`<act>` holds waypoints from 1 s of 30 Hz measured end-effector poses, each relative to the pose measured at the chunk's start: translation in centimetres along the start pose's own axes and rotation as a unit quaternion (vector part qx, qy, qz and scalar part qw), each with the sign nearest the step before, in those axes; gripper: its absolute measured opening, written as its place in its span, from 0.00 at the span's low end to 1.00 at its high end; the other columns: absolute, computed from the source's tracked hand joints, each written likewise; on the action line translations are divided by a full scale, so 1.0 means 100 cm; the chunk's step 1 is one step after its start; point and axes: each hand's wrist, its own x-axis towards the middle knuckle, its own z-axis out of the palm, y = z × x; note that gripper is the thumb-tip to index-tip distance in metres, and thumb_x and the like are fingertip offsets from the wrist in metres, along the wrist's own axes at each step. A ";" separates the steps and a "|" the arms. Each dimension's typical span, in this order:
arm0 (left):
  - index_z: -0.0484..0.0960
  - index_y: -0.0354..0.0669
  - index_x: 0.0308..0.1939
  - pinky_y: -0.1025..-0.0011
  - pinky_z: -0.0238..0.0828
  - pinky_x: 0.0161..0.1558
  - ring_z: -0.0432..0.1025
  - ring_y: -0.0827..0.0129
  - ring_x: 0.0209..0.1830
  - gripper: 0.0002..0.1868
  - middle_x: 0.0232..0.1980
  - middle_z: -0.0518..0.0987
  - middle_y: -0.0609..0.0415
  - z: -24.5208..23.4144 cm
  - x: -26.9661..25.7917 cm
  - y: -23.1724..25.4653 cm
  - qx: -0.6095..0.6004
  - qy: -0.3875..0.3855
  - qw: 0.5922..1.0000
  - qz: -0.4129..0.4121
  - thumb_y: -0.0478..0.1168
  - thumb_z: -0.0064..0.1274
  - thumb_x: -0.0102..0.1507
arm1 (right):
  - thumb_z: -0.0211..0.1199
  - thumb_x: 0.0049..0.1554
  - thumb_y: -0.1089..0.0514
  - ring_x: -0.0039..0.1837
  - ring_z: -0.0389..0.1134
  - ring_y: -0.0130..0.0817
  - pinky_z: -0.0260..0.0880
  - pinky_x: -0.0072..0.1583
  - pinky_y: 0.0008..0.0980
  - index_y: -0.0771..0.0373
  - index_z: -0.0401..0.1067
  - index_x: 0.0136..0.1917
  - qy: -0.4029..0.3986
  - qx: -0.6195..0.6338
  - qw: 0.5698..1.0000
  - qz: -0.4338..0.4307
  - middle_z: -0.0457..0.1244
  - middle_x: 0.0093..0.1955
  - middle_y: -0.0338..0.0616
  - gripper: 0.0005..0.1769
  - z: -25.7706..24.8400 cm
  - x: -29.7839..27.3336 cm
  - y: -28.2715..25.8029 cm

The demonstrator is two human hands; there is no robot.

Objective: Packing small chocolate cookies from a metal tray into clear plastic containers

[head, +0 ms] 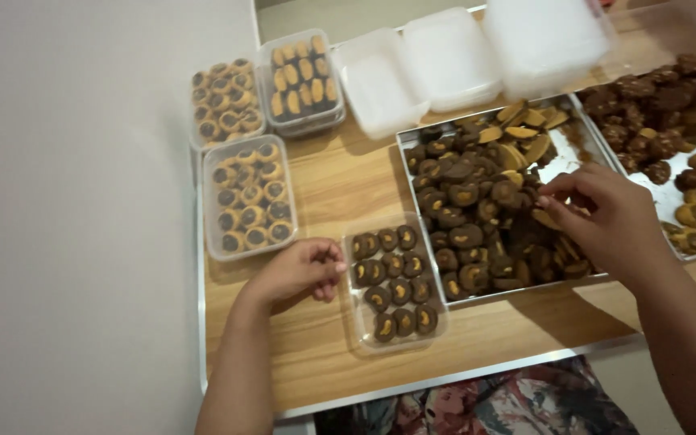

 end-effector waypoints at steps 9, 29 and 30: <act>0.76 0.38 0.38 0.73 0.73 0.28 0.75 0.67 0.23 0.05 0.30 0.78 0.49 -0.003 0.006 -0.013 -0.055 0.017 0.998 -0.015 0.33 0.57 0.66 | 0.68 0.55 0.52 0.59 0.66 0.36 0.69 0.55 0.38 0.55 0.81 0.53 -0.105 0.002 0.993 0.053 0.68 0.52 0.38 0.13 0.000 -0.035 0.018; 0.77 0.36 0.38 0.70 0.73 0.29 0.75 0.62 0.24 0.04 0.30 0.78 0.46 0.000 0.000 -0.004 -0.073 0.026 0.997 -0.026 0.31 0.58 0.65 | 0.72 0.51 0.51 0.59 0.66 0.31 0.67 0.58 0.33 0.51 0.78 0.51 -0.132 0.050 0.971 0.194 0.68 0.54 0.34 0.13 0.007 -0.058 -0.013; 0.77 0.36 0.37 0.71 0.73 0.28 0.75 0.63 0.24 0.04 0.30 0.78 0.47 0.000 0.000 -0.003 -0.073 0.023 0.997 -0.026 0.31 0.57 0.65 | 0.72 0.52 0.52 0.56 0.67 0.31 0.68 0.56 0.33 0.51 0.77 0.50 -0.133 0.055 0.967 0.209 0.69 0.53 0.35 0.12 0.006 -0.058 -0.014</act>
